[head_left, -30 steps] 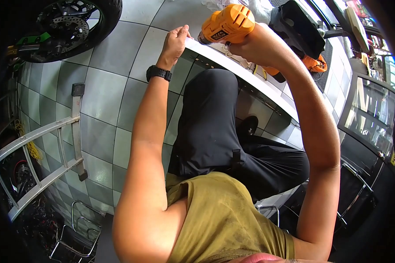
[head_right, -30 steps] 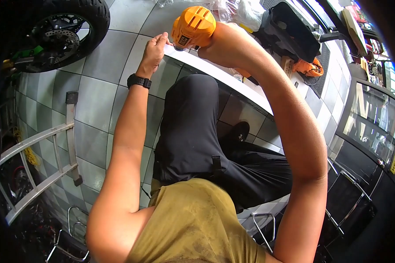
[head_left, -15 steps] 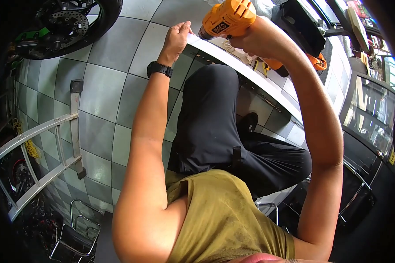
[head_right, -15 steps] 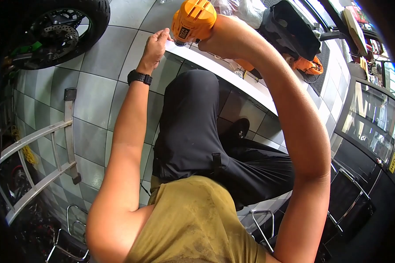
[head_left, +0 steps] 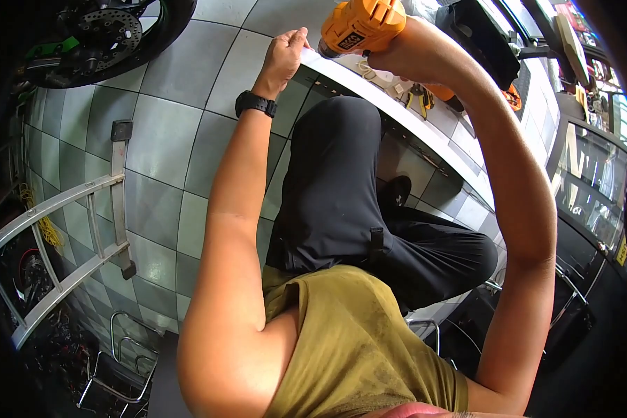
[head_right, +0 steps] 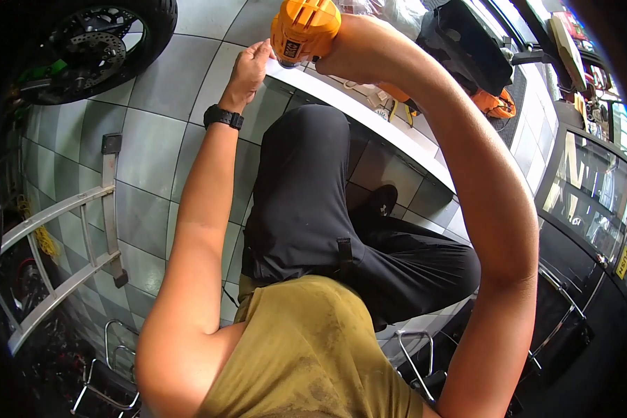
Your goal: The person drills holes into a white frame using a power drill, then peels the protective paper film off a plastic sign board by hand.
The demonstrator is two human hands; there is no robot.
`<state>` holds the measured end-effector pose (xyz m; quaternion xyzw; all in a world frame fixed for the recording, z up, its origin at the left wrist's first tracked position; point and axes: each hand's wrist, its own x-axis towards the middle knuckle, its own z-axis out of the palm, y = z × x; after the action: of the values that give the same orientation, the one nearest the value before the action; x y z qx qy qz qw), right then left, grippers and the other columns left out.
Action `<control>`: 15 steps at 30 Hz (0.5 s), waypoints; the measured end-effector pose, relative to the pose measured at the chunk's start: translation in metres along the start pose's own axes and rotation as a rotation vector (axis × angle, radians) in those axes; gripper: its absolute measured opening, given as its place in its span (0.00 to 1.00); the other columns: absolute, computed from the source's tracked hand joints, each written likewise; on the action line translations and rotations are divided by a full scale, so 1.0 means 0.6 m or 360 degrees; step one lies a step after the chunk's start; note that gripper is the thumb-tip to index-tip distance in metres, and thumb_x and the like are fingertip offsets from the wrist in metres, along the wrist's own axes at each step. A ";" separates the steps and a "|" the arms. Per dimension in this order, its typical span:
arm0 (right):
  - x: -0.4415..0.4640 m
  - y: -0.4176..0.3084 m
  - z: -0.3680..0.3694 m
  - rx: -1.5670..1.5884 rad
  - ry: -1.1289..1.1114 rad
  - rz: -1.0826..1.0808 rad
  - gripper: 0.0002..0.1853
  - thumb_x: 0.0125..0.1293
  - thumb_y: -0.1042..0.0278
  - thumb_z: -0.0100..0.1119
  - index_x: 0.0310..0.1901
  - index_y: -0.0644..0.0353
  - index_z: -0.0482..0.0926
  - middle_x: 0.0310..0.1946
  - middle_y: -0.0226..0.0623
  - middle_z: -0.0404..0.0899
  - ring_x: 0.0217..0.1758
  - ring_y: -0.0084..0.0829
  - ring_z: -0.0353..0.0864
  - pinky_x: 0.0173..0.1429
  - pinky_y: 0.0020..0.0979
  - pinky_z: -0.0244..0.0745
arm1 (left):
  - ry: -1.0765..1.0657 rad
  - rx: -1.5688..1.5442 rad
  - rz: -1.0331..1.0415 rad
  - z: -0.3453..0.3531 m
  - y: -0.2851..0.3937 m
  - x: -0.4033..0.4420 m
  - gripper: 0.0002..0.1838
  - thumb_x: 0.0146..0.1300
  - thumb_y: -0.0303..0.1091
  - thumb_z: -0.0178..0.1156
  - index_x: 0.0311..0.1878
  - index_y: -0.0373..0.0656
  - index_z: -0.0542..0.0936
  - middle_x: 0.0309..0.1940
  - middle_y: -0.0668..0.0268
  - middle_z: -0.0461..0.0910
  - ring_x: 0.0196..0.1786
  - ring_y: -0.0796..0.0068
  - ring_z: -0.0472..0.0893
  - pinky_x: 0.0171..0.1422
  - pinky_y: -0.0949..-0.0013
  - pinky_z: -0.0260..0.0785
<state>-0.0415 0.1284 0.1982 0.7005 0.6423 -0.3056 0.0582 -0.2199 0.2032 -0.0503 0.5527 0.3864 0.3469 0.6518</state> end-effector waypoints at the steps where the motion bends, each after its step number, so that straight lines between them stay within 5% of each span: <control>1: 0.004 -0.002 0.000 -0.0059 -0.0004 -0.0010 0.22 0.68 0.62 0.71 0.61 0.60 0.85 0.34 0.37 0.88 0.30 0.27 0.88 0.40 0.31 0.89 | -0.0002 0.0001 -0.0002 0.001 0.000 0.000 0.25 0.85 0.47 0.53 0.32 0.38 0.79 0.24 0.73 0.72 0.30 0.82 0.68 0.35 0.70 0.63; 4: 0.001 -0.008 -0.008 0.0052 -0.0066 0.0042 0.19 0.67 0.60 0.69 0.57 0.58 0.86 0.36 0.39 0.89 0.37 0.36 0.90 0.46 0.33 0.86 | 0.0002 -0.0039 0.0041 -0.001 -0.007 -0.001 0.25 0.85 0.47 0.53 0.32 0.38 0.79 0.23 0.73 0.72 0.29 0.82 0.67 0.34 0.70 0.62; 15: 0.020 0.027 0.020 -0.0054 0.0103 -0.0210 0.20 0.65 0.63 0.68 0.57 0.59 0.86 0.37 0.40 0.89 0.39 0.38 0.91 0.48 0.35 0.87 | -0.0022 -0.0068 0.0022 -0.003 -0.011 0.000 0.25 0.86 0.48 0.53 0.33 0.38 0.79 0.25 0.73 0.72 0.31 0.82 0.68 0.37 0.71 0.64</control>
<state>-0.0306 0.1302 0.1777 0.6650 0.6938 -0.2751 0.0289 -0.2216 0.2031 -0.0572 0.5438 0.3705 0.3557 0.6637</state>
